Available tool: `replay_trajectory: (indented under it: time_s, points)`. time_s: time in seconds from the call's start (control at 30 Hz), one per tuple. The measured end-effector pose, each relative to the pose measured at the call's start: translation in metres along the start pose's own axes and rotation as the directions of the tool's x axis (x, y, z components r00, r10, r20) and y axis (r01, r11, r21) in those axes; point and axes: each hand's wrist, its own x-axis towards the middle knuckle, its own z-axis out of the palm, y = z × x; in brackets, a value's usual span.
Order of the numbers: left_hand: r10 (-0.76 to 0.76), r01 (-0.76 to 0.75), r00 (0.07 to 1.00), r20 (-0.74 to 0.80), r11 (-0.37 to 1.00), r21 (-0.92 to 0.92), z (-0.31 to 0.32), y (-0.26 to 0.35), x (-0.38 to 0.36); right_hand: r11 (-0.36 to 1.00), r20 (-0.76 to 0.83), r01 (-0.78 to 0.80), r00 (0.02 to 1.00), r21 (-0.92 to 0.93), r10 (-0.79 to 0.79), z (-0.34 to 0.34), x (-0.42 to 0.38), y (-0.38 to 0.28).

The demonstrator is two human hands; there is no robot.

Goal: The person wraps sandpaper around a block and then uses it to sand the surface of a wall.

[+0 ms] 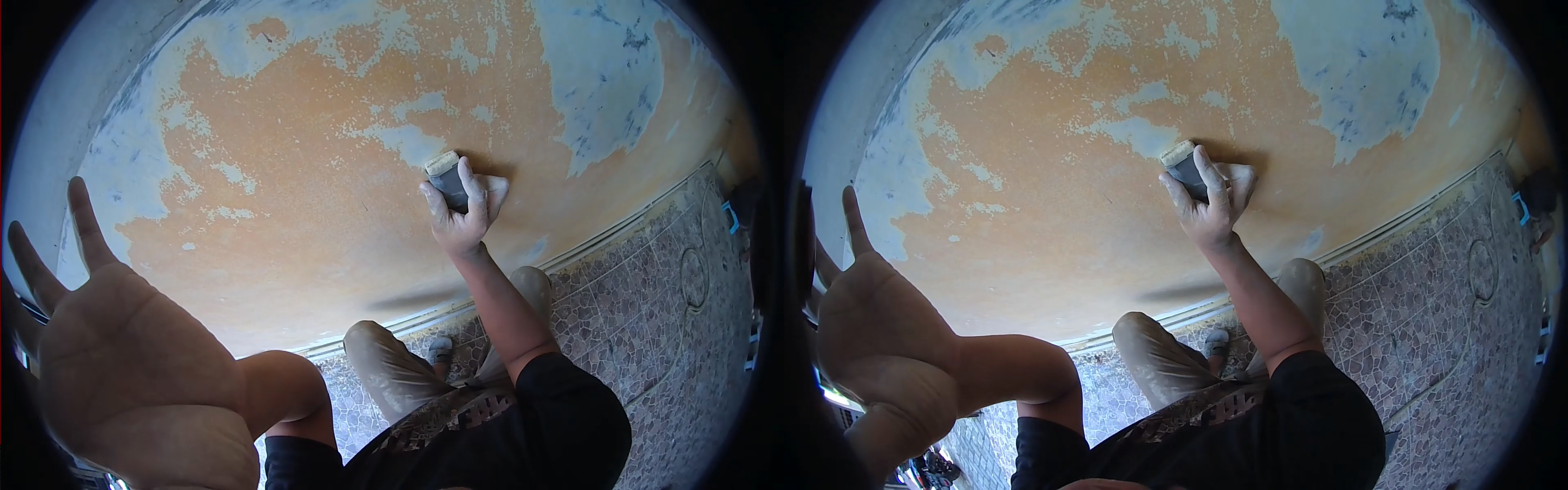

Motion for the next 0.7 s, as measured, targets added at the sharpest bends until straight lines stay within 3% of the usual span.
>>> replay_trajectory:
  time_s: [0.43,0.5,0.57,0.67,0.7]
  points:
    - [-0.063,0.060,0.998,-0.022,0.993,-0.104,-0.020,-0.005,0.024,1.000,-0.035,0.004,0.999,-0.015,-0.004,0.000,0.005,-0.002]
    - [0.042,-0.035,0.997,-0.057,0.991,0.126,-0.004,-0.023,0.033,1.000,-0.038,0.010,0.999,-0.018,-0.011,0.001,0.012,-0.005]
    - [0.222,-0.230,0.973,0.060,0.930,0.287,0.005,-0.053,0.039,0.999,-0.022,0.027,0.999,-0.037,-0.028,0.005,0.042,-0.007]
    - [0.193,-0.354,0.924,0.330,0.760,0.545,0.018,-0.093,0.035,0.999,-0.030,0.032,0.999,0.002,-0.032,0.017,0.109,-0.026]
    - [0.214,-0.381,0.904,0.370,0.795,0.472,0.024,-0.111,0.029,1.000,-0.030,0.031,0.999,0.002,-0.031,0.020,0.107,-0.027]
